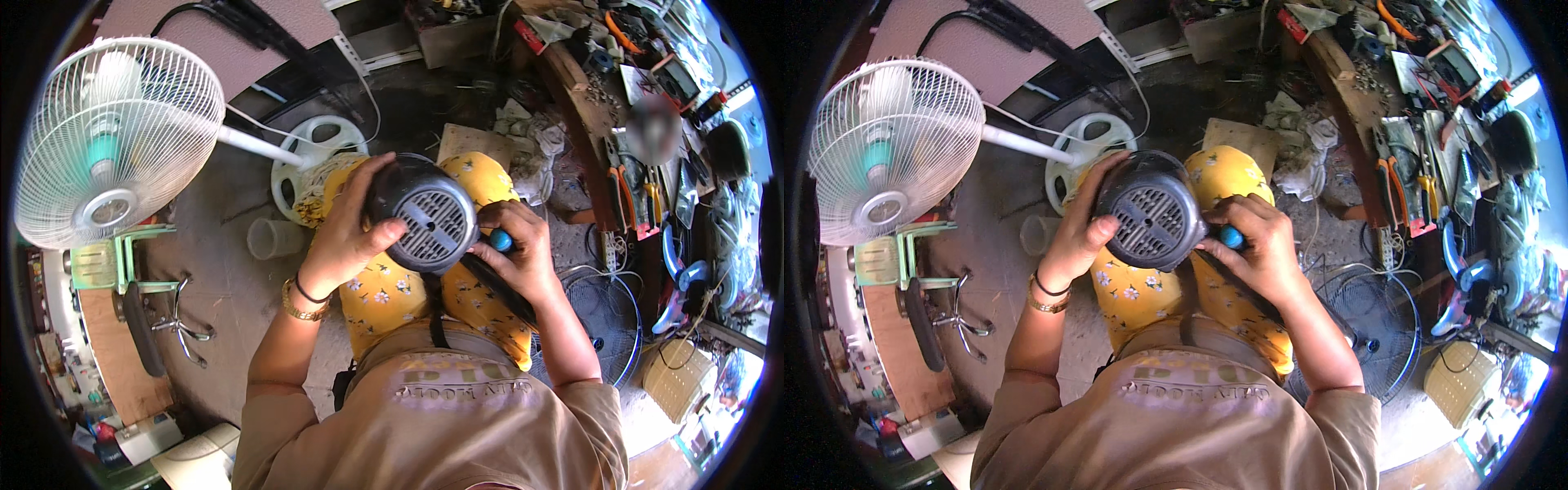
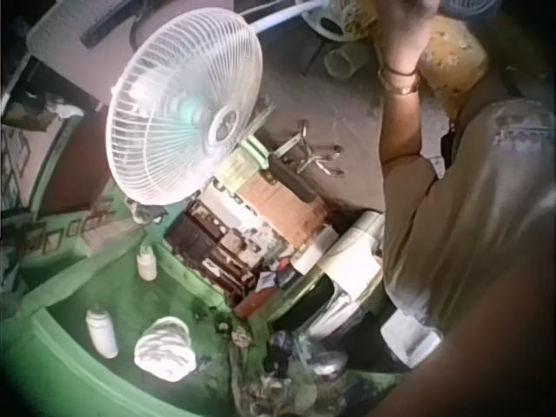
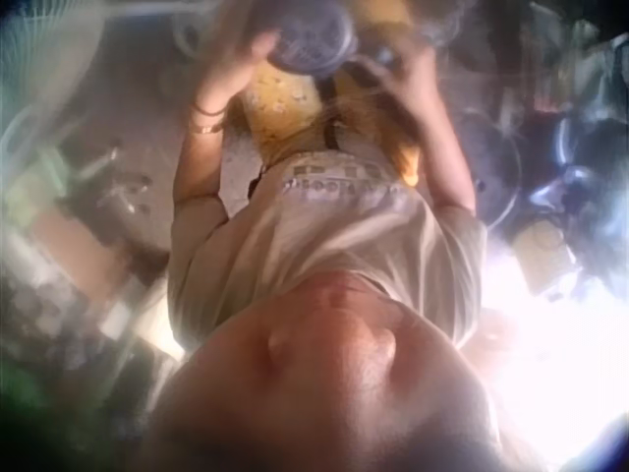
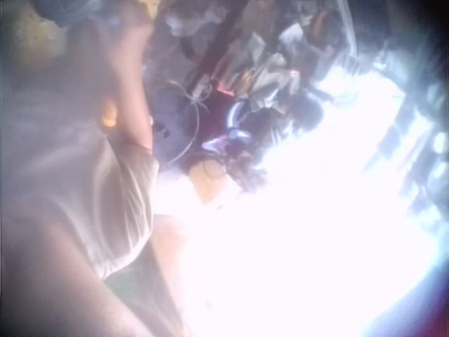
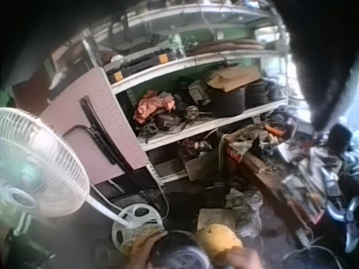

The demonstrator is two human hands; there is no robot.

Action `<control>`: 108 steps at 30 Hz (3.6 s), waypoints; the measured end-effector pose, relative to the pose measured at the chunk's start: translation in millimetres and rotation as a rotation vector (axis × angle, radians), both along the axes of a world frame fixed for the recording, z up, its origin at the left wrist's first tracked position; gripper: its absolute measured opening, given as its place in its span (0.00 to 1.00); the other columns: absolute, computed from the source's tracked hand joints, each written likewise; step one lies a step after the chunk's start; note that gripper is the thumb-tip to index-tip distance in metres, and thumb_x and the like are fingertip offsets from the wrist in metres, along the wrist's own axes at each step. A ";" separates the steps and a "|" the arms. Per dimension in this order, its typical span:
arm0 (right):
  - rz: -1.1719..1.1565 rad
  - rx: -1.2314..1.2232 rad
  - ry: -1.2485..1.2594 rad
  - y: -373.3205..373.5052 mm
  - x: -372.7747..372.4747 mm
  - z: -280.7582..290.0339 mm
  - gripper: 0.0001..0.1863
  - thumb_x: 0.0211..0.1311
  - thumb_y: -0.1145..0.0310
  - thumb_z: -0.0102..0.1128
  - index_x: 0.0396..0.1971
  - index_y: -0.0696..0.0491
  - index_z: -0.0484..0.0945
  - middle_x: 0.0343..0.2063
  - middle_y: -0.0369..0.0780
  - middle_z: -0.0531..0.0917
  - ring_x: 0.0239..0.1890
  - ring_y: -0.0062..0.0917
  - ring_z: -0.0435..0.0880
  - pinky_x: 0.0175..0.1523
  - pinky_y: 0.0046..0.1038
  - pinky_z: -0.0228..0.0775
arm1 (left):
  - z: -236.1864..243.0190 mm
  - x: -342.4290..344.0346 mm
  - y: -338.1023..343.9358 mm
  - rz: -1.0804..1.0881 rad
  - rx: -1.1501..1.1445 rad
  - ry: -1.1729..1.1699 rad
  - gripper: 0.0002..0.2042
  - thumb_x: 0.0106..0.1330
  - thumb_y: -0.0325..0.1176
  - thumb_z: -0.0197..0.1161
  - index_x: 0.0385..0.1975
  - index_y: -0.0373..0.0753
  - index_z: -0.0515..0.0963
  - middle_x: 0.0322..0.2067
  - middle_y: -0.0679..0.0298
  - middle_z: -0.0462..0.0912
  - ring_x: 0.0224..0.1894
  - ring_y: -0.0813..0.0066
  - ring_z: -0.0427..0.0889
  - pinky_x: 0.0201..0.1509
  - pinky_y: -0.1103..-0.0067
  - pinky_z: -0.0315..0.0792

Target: The person removes screws from a fan motor housing using a screwdriver, detaches the motor, and then uses pliers to secure parts on the motor shaft before attaching a fan blade and a knob.

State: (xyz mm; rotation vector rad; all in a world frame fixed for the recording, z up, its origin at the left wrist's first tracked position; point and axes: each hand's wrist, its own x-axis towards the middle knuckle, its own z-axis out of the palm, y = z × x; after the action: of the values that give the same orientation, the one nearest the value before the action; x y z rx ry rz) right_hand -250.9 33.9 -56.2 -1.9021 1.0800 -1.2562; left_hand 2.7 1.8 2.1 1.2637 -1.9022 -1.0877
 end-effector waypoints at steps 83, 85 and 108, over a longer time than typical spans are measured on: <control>0.415 -0.031 0.312 -44.5 15.9 115.4 0.07 0.47 0.76 0.68 0.28 0.57 0.80 0.26 0.42 0.79 0.30 0.35 0.79 0.36 0.33 0.70 | -4.1 7.1 1.8 -0.006 -0.058 0.013 0.46 0.54 0.66 0.59 0.62 0.33 0.61 0.57 0.42 0.67 0.61 0.47 0.65 0.66 0.63 0.56; 0.386 -0.020 0.351 -42.4 16.8 115.9 0.07 0.47 0.76 0.68 0.28 0.57 0.80 0.26 0.42 0.79 0.31 0.36 0.79 0.36 0.33 0.70 | -4.8 7.9 2.3 -0.003 -0.062 0.000 0.45 0.54 0.66 0.59 0.62 0.33 0.61 0.57 0.42 0.67 0.60 0.46 0.65 0.66 0.63 0.57; 0.140 -0.087 0.534 -25.0 34.6 118.9 0.08 0.46 0.70 0.68 0.26 0.53 0.77 0.25 0.41 0.80 0.30 0.39 0.82 0.34 0.35 0.74 | -3.2 6.8 3.3 0.016 -0.065 0.019 0.47 0.53 0.67 0.59 0.61 0.31 0.61 0.54 0.40 0.70 0.58 0.45 0.69 0.64 0.64 0.60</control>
State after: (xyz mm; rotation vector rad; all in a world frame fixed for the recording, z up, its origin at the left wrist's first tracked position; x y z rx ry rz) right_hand -216.3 8.9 62.7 -2.4108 1.1331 -0.7400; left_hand 9.5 5.1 -1.2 1.2260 -1.8948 -1.0178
